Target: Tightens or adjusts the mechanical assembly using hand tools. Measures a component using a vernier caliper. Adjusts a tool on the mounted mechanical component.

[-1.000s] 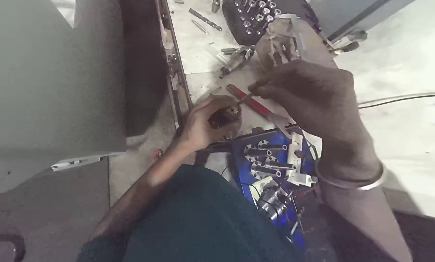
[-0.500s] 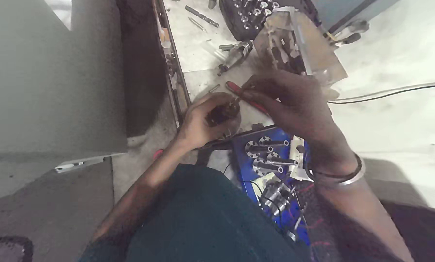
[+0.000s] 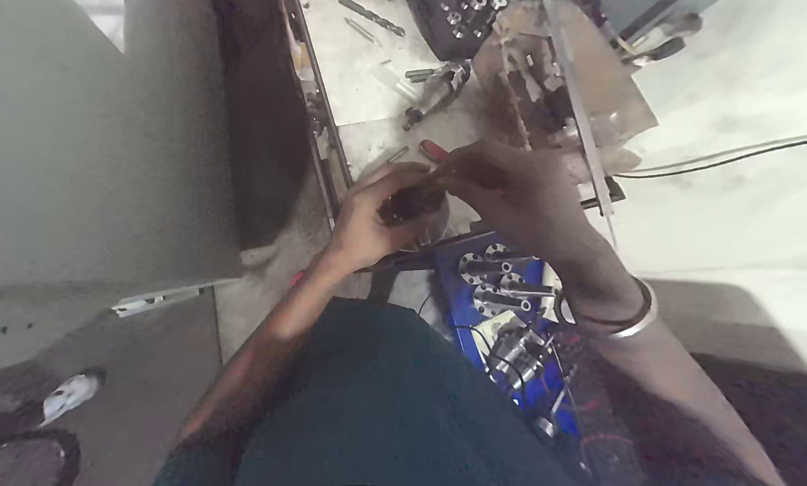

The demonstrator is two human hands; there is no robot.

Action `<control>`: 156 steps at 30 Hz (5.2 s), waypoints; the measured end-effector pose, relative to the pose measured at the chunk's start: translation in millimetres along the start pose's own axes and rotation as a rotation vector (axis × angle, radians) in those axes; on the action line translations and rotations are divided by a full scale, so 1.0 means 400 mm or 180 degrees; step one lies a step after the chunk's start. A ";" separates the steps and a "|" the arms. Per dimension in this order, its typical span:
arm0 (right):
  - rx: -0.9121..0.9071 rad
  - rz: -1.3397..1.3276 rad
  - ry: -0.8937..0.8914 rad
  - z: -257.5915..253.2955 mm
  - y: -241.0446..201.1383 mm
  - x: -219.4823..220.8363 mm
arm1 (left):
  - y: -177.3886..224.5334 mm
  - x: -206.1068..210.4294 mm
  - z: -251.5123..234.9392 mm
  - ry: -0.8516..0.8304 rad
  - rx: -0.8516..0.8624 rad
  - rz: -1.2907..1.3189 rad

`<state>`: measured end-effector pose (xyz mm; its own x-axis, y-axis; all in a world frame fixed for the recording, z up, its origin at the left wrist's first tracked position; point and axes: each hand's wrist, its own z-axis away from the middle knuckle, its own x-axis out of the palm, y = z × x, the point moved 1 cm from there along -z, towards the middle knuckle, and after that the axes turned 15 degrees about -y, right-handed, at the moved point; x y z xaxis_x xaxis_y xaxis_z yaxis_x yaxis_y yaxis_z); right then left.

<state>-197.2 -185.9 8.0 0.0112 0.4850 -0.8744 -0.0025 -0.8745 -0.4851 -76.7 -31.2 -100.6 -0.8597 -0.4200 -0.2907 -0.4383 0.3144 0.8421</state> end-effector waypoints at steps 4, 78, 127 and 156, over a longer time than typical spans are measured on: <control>-0.0042 -0.0077 0.0001 0.000 -0.002 0.005 | -0.002 0.003 0.006 0.0072 -0.0092 0.0070; -0.0484 -0.1669 0.0197 0.000 0.079 0.143 | 0.032 -0.078 -0.027 -0.0656 -0.0207 -0.0317; 0.2590 -0.0765 0.1258 0.049 0.517 -0.153 | 0.021 -0.088 -0.027 -0.0689 -0.0047 -0.0164; -0.0331 0.1233 0.0759 -0.115 -0.100 -0.327 | 0.212 -0.286 -0.145 0.1232 0.0290 0.2263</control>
<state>-152.8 -214.8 142.4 0.2590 0.1180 -0.9586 0.0484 -0.9928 -0.1092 -0.5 -5.8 30.5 -0.7962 -0.3533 0.4912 0.1442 0.6776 0.7212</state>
